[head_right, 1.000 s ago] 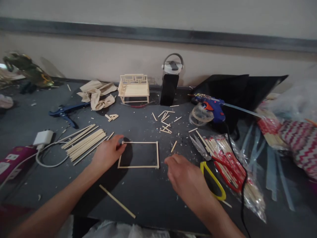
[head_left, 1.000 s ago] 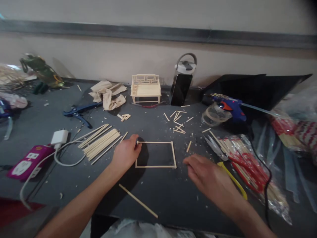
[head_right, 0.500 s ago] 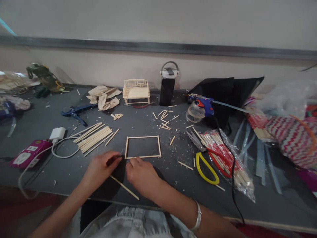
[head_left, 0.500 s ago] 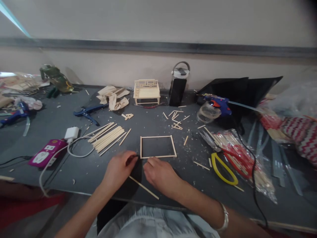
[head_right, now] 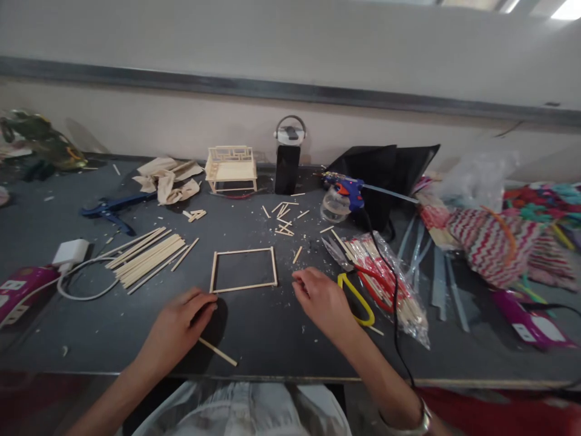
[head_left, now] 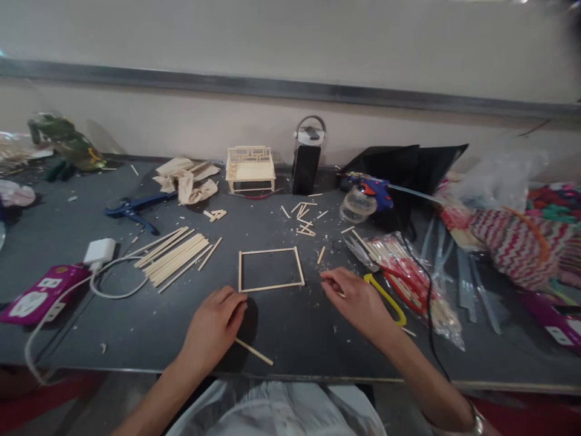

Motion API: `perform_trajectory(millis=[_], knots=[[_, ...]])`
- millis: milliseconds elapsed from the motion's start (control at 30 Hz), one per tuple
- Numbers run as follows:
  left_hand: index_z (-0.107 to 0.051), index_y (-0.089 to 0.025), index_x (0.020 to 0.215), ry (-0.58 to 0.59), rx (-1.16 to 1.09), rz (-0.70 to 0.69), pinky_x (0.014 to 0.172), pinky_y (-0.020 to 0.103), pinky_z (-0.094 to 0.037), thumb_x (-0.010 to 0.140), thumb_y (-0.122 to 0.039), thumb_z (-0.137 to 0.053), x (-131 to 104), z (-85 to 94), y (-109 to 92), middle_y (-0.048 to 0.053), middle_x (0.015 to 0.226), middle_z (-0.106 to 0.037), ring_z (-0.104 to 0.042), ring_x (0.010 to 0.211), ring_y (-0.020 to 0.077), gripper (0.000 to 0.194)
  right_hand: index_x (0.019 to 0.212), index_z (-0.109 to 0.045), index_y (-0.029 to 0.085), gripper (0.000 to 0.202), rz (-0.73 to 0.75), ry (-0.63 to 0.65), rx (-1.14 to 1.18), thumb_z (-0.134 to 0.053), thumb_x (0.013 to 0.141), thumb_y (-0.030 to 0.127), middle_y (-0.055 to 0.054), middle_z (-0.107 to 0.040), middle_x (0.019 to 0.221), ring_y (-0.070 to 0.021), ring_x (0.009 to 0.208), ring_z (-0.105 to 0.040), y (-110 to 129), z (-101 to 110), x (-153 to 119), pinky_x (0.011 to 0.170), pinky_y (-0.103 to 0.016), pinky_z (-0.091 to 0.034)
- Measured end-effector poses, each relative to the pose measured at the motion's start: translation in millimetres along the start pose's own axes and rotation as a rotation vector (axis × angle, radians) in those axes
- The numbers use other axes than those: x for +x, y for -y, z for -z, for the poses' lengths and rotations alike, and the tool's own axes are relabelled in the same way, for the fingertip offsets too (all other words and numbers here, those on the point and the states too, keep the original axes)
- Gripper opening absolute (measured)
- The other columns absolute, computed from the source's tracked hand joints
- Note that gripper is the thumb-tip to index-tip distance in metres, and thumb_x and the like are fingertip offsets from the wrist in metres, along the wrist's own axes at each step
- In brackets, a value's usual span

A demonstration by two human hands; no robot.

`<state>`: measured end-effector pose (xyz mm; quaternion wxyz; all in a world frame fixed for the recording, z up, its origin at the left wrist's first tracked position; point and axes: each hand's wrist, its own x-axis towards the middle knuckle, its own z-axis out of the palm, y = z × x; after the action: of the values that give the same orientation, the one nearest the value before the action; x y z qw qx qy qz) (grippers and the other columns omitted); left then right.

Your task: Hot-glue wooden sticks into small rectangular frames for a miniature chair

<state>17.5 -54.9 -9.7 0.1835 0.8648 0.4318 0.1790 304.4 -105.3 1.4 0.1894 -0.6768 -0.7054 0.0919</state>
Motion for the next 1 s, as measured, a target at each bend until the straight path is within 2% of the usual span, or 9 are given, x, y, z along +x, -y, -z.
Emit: perform_trajectory(millis=[133, 333, 567, 700, 767, 867, 933, 1000], knots=[[-0.061, -0.02, 0.087, 0.002, -0.036, -0.013, 0.074, 0.03, -0.05, 0.089, -0.017, -0.045, 1, 3.2, -7, 0.006, 0.093, -0.061, -0.061, 0.083, 0.0177, 0.016, 0.101, -0.062, 0.018, 0.016, 0.027, 0.034, 0.039, -0.051, 0.089, 0.018, -0.006, -0.065, 0.097, -0.0153, 0.084, -0.062, -2, -5, 14, 0.077, -0.027, -0.047], [-0.057, -0.019, 0.077, 0.134, -0.022, 0.031, 0.064, 0.027, -0.047, 0.083, -0.014, -0.048, 6, 8.2, -15, 0.004, 0.084, -0.06, -0.06, 0.073, 0.0165, 0.012, 0.094, -0.065, 0.02, 0.012, 0.086, 0.114, 0.064, -0.055, 0.088, 0.018, -0.002, -0.065, 0.092, -0.0129, 0.086, -0.061, 7, -8, 24, 0.076, -0.023, -0.045], [-0.053, -0.02, 0.071, 0.116, -0.007, 0.069, 0.057, 0.023, -0.041, 0.078, -0.01, -0.046, 7, 17.4, -5, -0.001, 0.072, -0.06, -0.057, 0.062, 0.0127, 0.014, 0.082, -0.062, 0.018, 0.013, 0.11, 0.145, -0.012, -0.051, 0.089, 0.016, -0.002, -0.063, 0.083, -0.0133, 0.081, -0.059, 9, -9, 33, 0.073, -0.023, -0.041], [-0.053, -0.02, 0.071, 0.07, 0.026, 0.14, 0.057, 0.023, -0.04, 0.076, -0.013, -0.045, -3, 35.1, 10, -0.002, 0.068, -0.059, -0.056, 0.058, 0.0124, 0.012, 0.08, -0.061, 0.017, 0.015, 0.171, 0.166, -0.044, -0.048, 0.089, 0.014, -0.003, -0.061, 0.082, -0.0147, 0.081, -0.057, 9, -9, 36, 0.074, -0.024, -0.041], [-0.053, -0.021, 0.069, 0.04, 0.063, 0.201, 0.058, 0.023, -0.041, 0.075, -0.017, -0.047, -7, 49.8, 20, -0.003, 0.064, -0.059, -0.056, 0.058, 0.0127, 0.01, 0.078, -0.059, 0.017, 0.015, 0.204, 0.172, -0.056, -0.048, 0.088, 0.014, -0.004, -0.06, 0.08, -0.0157, 0.08, -0.056, 10, -10, 32, 0.073, -0.025, -0.04], [-0.054, -0.022, 0.066, 0.057, 0.1, 0.32, 0.057, 0.022, -0.04, 0.073, -0.021, -0.049, -16, 75.8, 41, -0.006, 0.061, -0.058, -0.054, 0.056, 0.0118, 0.009, 0.077, -0.058, 0.017, 0.016, 0.222, 0.163, -0.075, -0.046, 0.087, 0.014, -0.005, -0.058, 0.079, -0.0173, 0.078, -0.054, 12, -11, 19, 0.072, -0.028, -0.04], [-0.055, -0.023, 0.065, 0.101, 0.097, 0.399, 0.057, 0.02, -0.039, 0.074, -0.025, -0.051, -37, 87.9, 64, -0.008, 0.058, -0.058, -0.053, 0.054, 0.0109, 0.009, 0.077, -0.057, 0.017, 0.016, 0.224, 0.159, -0.081, -0.045, 0.086, 0.013, -0.005, -0.058, 0.078, -0.0173, 0.076, -0.053, 11, -9, 6, 0.071, -0.029, -0.04], [-0.055, -0.024, 0.064, 0.161, 0.07, 0.436, 0.054, 0.019, -0.038, 0.076, -0.029, -0.053, -82, 87.2, 96, -0.01, 0.052, -0.055, -0.051, 0.051, 0.0102, 0.013, 0.075, -0.055, 0.018, 0.013, 0.234, 0.173, -0.073, -0.048, 0.083, 0.011, -0.003, -0.057, 0.075, -0.0159, 0.073, -0.053, 9, -5, -7, 0.069, -0.028, -0.039]])
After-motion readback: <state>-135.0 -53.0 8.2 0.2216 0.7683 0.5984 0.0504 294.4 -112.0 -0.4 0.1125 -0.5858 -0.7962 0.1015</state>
